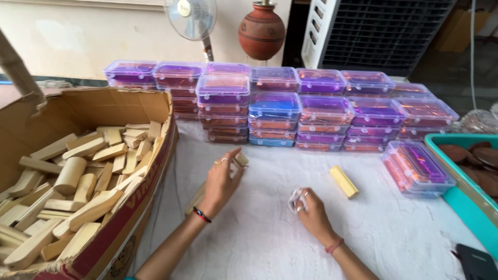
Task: Wrapping small rectangular blocks in foil and placing them into a plastic container.
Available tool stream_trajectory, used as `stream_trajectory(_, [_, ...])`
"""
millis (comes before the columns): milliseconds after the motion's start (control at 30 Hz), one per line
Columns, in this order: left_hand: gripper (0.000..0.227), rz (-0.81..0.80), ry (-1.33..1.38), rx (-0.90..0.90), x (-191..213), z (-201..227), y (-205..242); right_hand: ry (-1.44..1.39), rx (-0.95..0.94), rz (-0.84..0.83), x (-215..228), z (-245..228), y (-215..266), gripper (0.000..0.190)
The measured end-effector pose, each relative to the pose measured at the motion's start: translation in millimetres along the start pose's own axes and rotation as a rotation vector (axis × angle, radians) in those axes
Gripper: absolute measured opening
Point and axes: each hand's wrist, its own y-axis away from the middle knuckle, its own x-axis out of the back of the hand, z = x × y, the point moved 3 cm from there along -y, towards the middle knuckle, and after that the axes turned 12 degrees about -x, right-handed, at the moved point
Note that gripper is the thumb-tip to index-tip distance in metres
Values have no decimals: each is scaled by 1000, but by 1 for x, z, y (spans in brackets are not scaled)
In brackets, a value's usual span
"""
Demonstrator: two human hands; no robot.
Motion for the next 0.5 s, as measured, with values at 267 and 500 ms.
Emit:
stream_trajectory(267, [71,-183,916,296,-84,52,66,-514,-10,143,-32,-10,16,46])
stream_trajectory(500, [101,-298,880,505,-87,40,74,121,407,-78,-33,-45,24,37])
